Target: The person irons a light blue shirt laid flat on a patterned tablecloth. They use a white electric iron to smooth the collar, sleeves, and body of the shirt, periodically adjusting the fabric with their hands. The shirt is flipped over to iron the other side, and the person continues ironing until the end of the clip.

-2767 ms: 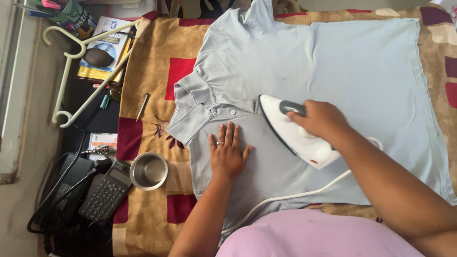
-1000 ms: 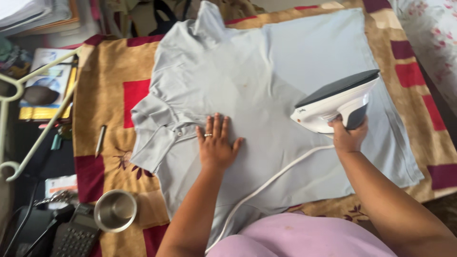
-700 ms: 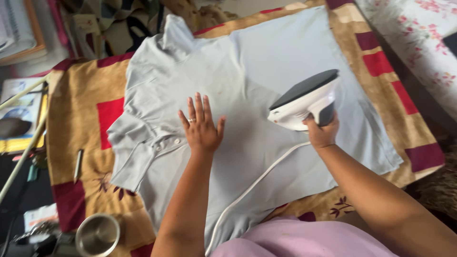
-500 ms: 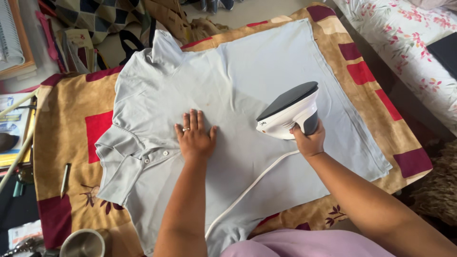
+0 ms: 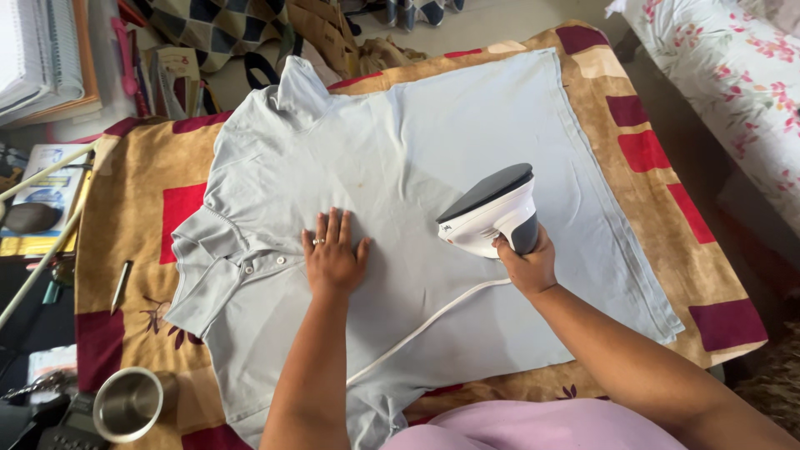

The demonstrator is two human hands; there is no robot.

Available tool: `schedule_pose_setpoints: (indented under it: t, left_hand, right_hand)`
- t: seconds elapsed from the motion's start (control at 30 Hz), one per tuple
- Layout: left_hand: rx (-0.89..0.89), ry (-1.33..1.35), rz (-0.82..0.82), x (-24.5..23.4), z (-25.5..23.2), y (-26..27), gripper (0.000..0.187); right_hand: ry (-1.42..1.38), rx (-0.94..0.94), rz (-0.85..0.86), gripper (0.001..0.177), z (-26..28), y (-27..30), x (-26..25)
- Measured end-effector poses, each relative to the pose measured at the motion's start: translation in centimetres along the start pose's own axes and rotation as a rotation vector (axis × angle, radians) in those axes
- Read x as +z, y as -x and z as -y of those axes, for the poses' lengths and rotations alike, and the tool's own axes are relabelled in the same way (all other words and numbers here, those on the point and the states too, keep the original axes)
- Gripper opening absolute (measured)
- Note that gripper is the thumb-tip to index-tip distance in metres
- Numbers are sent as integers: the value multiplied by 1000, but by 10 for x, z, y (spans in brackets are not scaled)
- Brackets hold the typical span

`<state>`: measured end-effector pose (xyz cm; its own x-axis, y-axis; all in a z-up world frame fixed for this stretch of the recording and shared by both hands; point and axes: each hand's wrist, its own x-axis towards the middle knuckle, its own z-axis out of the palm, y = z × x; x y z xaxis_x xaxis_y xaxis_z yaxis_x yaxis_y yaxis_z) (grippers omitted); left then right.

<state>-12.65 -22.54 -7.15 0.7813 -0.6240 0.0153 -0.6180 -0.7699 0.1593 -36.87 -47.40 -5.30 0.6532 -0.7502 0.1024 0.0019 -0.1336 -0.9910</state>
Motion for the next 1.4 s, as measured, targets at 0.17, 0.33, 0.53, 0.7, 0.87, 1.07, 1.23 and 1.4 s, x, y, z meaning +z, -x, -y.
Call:
schedule_pose_setpoints:
  t: [0.17,0.33,0.53,0.7,0.87,1.07,1.23,1.4]
  left_hand:
    - [14,-17,37,-8,-5,43,71]
    - [45,19,61,-12,-3,85,73]
    - [68,91,4,-3,11,133,65]
    - [62,248,-176,-1,42,142,34]
    - [-165,394,-559,-67,61,187,12]
    - [-433,289,-939,-134,100,300,10]
    - [-731,-111,-1144,-158,167,432,12]
    - [-1066,-260,-1155,-166,215,554,15]
  right_hand:
    - [-14,-13,-8,27,-12,-2,-2]
    - [85,-139,-87,39,-56,-9,-10]
    - [122,-294,-74,46,-61,-25,-15]
    - [-138,-132,121,40,11,-34,25]
    - [-14,-108,314,40,79,-19,111]
    - [-179,-134,708,33,148,40,200]
    - [-256,-244,1071,36,208,144,292]
    - [-138,-408,1272,29,248,264,383]
